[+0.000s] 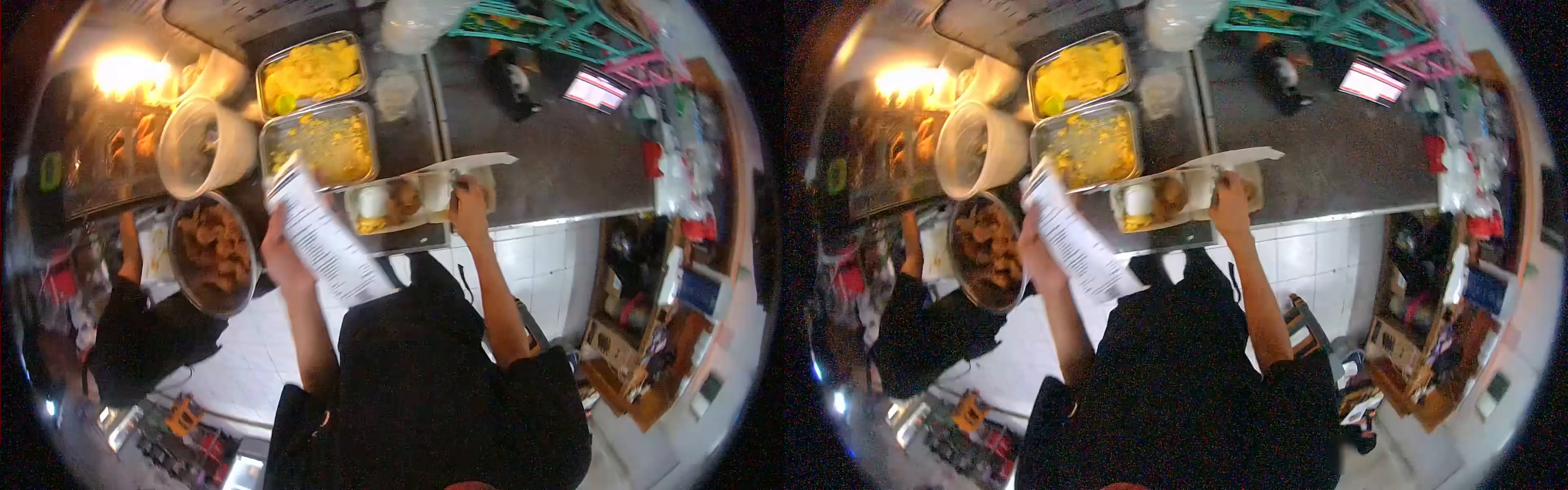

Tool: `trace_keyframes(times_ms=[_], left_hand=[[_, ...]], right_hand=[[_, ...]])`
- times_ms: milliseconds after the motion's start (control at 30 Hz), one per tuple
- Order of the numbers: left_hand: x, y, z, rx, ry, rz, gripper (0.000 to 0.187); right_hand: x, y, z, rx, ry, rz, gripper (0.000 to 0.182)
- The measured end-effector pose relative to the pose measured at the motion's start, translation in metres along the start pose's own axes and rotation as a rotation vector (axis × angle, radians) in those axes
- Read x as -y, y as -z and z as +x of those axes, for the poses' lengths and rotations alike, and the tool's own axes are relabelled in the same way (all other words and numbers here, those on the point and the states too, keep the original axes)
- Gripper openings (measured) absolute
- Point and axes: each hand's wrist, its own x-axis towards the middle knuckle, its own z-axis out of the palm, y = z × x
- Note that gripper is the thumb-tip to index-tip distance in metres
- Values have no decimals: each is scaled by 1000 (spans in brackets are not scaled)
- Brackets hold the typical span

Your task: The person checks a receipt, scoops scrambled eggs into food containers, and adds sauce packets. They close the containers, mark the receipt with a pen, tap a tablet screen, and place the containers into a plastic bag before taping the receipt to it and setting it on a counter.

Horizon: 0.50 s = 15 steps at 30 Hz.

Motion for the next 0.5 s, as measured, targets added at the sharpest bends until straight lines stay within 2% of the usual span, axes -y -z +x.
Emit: trace_keyframes(times_ms=[33,67,100,133,233,267,367,400,433,500], left_hand=[[6,6,13,-2,-27,53,52],[11,3,26,178,134,2,53],[21,-24,30,165,181,-153,54],[26,-35,35,96,151,-81,57],[23,-34,49,267,206,-65,60],[23,-34,52,265,200,-76,60],[21,-34,50,219,225,-91,61],[20,-35,49,253,255,-116,62],[17,-37,52,301,276,-136,62],[16,-40,49,308,241,-150,63]], right_hand=[[1,-18,7,81,78,-222,21],[-24,-46,7,145,115,-295,22],[-45,-70,8,199,148,-380,22],[-27,-54,11,151,53,-235,22],[3,-14,15,199,-26,-350,30],[1,-16,14,122,-8,-303,44],[-25,-33,9,235,48,-276,54],[-30,-34,7,101,217,-268,54],[-35,-31,10,95,232,-276,54],[3,10,7,62,161,-120,46]])
